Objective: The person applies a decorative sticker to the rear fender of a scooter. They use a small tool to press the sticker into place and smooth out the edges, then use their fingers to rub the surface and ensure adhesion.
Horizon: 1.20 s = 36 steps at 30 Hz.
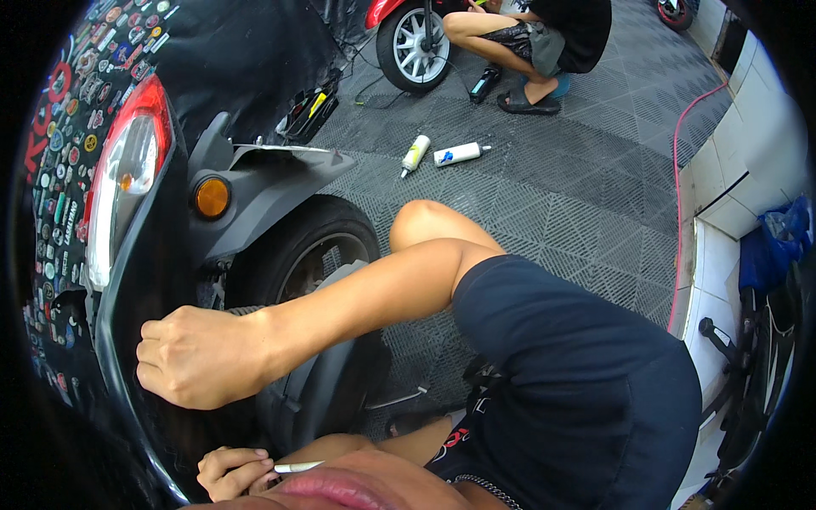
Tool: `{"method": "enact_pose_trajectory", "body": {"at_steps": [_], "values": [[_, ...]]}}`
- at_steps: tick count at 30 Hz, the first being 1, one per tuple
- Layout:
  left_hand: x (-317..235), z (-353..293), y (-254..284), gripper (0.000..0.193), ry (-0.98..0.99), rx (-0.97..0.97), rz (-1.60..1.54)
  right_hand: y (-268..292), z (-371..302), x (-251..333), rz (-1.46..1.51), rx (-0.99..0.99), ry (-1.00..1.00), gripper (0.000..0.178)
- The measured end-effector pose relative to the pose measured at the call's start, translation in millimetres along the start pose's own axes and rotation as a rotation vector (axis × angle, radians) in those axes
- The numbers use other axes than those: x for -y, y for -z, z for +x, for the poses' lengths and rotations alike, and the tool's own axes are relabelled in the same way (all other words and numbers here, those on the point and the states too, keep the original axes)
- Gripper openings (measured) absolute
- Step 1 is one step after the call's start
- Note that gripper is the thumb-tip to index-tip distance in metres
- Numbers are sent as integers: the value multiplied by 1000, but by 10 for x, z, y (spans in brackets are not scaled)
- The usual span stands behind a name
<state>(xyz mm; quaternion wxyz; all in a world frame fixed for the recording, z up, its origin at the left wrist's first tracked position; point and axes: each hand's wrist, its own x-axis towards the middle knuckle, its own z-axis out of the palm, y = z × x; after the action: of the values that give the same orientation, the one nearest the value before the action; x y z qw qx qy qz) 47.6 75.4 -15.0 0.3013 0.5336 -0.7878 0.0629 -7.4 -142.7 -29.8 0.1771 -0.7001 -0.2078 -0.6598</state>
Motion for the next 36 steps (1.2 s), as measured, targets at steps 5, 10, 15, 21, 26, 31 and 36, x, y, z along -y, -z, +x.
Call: {"method": "enact_pose_trajectory", "body": {"at_steps": [5,10,15,21,26,31,36], "values": [[102,-122,14,22,-57,-13,15,-2,17,17,53,24,-20,16],[93,-110,31,21,-53,33,0,73,7,9,146,51,-72,17],[18,-37,35,19,-12,50,9,108,50,34,116,82,-93,17],[-52,8,47,19,34,71,16,8,24,75,-38,22,-48,15],[-80,27,86,19,34,112,61,20,46,101,-15,42,-72,16],[-115,24,90,18,83,110,49,2,56,124,-27,25,-96,16],[-114,90,99,17,75,131,23,-68,46,115,-32,-33,-96,16]]}}
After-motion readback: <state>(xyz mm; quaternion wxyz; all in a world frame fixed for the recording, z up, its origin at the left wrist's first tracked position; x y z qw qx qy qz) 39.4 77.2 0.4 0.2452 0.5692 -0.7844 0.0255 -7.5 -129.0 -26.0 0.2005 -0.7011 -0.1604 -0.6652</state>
